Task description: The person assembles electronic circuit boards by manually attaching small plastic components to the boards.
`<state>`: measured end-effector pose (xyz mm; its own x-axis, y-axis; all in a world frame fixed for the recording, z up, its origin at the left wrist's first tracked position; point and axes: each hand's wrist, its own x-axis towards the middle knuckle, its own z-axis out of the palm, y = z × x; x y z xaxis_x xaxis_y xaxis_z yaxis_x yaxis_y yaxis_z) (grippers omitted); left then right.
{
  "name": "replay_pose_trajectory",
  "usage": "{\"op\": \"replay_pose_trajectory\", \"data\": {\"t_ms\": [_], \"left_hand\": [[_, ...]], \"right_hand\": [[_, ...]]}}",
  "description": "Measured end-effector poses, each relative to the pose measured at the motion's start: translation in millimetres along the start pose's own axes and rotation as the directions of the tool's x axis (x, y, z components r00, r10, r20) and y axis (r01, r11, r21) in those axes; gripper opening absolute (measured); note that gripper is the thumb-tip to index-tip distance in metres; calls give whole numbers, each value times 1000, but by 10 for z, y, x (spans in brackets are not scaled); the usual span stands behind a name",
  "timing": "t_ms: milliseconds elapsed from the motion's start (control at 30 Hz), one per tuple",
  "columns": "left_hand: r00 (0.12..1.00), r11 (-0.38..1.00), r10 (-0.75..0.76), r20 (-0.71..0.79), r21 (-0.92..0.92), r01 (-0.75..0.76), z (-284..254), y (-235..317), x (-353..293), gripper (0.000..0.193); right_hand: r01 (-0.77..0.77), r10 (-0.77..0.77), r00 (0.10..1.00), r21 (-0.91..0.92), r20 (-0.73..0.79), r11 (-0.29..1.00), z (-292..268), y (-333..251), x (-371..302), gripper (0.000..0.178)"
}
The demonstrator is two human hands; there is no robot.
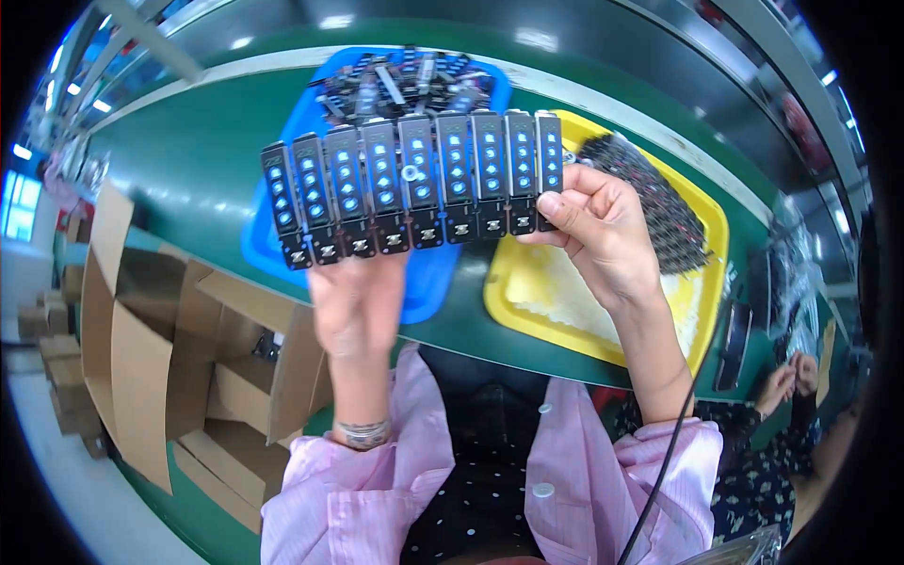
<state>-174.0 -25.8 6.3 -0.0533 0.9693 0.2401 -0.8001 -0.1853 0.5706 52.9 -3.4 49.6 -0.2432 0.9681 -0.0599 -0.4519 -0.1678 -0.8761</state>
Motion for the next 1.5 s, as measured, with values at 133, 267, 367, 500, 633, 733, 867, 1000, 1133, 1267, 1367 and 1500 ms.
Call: {"op": "replay_pose_trajectory", "data": {"t_ms": [133,267,367,500,633,733,867,1000,1133,1267,1367,1500], "left_hand": [[970,930,98,-223,369,-9,24,80,-17,28],[963,939,65,-262,344,30,1,154,-38,24],[965,906,102,-243,424,10,19,98,-51,23],[977,910,156,-143,407,-86,166,-69,-79,26],[963,907,233,-132,388,-166,166,-183,-164,36],[970,899,159,-184,432,-65,98,-101,-151,29],[948,920,65,-312,387,64,-133,-18,-62,26],[945,965,4,-328,249,83,-225,-68,-39,29],[961,978,-61,-268,179,112,-216,-7,-58,28],[969,967,-60,-242,226,116,-285,66,-60,29],[974,885,72,-213,465,36,-262,28,-50,32],[912,776,265,-312,630,-10,-214,25,-9,23]], "right_hand": [[-1,1,1000,-39,3,999,241,206,127,14],[-81,16,994,-644,-105,761,531,111,136,10],[242,-670,738,-960,87,142,575,234,90,12],[595,-592,623,-801,511,-66,834,316,164,26],[572,-477,692,-815,542,-95,825,357,211,24],[485,-514,743,-874,430,-30,707,281,41,18],[141,-432,888,-988,155,-64,192,159,-370,12],[-62,-275,960,-997,-47,-46,81,186,-393,11],[-250,233,968,-321,-93,913,309,252,-7,22],[-248,248,968,-216,-29,944,526,432,127,16],[-248,228,968,-249,-105,936,650,537,236,14],[-223,185,971,-305,-149,926,756,742,404,13]]}}
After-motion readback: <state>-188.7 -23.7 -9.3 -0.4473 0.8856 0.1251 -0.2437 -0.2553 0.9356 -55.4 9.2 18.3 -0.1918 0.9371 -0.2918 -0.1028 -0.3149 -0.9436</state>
